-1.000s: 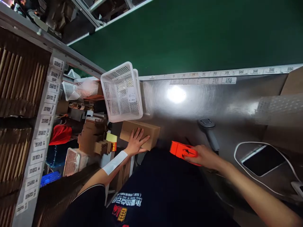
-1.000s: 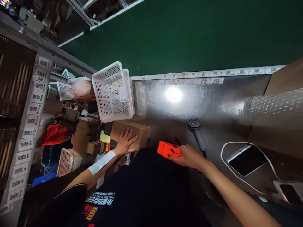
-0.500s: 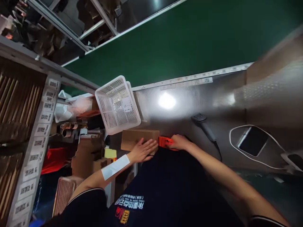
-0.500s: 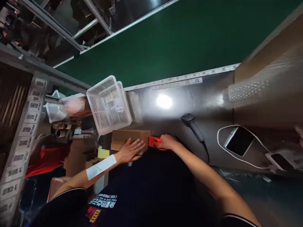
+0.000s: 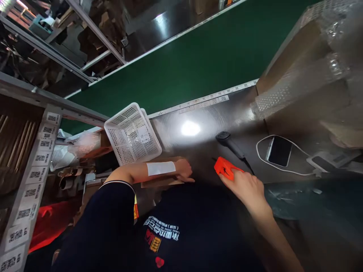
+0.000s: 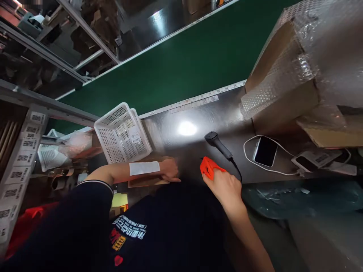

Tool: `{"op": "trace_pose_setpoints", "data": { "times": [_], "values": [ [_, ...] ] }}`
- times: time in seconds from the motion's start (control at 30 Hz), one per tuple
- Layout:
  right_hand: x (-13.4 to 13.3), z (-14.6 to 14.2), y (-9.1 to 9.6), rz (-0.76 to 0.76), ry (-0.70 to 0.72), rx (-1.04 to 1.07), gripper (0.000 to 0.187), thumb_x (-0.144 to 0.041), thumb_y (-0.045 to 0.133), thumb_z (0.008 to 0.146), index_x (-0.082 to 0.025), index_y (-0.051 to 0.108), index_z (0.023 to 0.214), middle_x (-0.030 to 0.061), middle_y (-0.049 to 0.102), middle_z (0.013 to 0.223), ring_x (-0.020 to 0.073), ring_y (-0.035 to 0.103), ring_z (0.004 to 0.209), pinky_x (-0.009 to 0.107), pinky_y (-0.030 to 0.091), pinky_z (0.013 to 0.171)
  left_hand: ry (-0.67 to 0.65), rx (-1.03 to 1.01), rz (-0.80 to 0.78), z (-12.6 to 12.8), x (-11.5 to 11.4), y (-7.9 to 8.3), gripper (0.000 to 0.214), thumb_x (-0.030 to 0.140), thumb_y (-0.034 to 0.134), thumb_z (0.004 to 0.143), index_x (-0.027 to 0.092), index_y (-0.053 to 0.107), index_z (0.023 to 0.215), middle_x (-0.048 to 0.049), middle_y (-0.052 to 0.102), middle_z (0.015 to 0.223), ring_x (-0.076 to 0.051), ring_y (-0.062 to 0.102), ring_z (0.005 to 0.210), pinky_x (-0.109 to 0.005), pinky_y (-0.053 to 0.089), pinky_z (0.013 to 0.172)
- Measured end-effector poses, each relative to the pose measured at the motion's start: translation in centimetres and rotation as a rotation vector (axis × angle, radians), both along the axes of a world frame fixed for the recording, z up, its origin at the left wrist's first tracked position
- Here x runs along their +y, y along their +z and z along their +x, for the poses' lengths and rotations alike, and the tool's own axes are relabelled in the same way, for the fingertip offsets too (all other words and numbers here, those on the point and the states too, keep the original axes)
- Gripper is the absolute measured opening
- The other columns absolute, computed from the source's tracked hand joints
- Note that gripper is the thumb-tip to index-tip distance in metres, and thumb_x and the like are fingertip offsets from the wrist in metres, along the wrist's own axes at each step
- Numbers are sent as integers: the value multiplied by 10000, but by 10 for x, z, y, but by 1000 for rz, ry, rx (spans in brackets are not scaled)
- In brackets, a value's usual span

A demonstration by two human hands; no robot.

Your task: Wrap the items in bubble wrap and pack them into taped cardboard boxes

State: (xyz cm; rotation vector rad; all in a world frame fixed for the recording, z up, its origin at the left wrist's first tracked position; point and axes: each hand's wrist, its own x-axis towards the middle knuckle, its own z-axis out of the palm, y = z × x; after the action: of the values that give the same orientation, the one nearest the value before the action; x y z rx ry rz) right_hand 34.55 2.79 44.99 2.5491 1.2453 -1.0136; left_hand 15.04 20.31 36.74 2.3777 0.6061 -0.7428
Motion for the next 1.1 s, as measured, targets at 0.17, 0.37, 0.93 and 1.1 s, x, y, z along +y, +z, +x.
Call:
{"op": "trace_pose_setpoints", "data": {
  "times": [0.17,0.37,0.93,1.1],
  "values": [
    [-78,-14,-39,76,-338,266,539,-707,446,900,-280,767,973,124,793,884,353,745,852,378,492,664,-149,36,122,20,15,19,707,699,430,989,144,768,711,-162,748,784,-318,735,881,-418,516,841],
    [-127,-31,-61,114,-522,354,588,-775,450,841,-260,732,807,88,754,745,301,703,725,364,500,640,198,4,387,40,44,32,778,615,201,1070,139,800,932,-165,768,914,-291,733,927,-395,516,838],
    [-20,-4,11,378,144,865,425,-588,743,757,-173,677,687,-2,527,598,117,407,557,273,319,509,1233,-449,-862,-67,-77,49,862,861,390,887,102,784,990,-136,732,821,-230,677,752,-345,529,688],
    [-7,-7,33,329,274,843,399,-567,711,816,-177,681,734,-8,526,593,116,412,541,270,316,496,1349,-679,-1122,-82,-101,72,660,777,704,763,129,798,842,-139,752,1054,-210,679,904,-287,527,761]
  ]
}}
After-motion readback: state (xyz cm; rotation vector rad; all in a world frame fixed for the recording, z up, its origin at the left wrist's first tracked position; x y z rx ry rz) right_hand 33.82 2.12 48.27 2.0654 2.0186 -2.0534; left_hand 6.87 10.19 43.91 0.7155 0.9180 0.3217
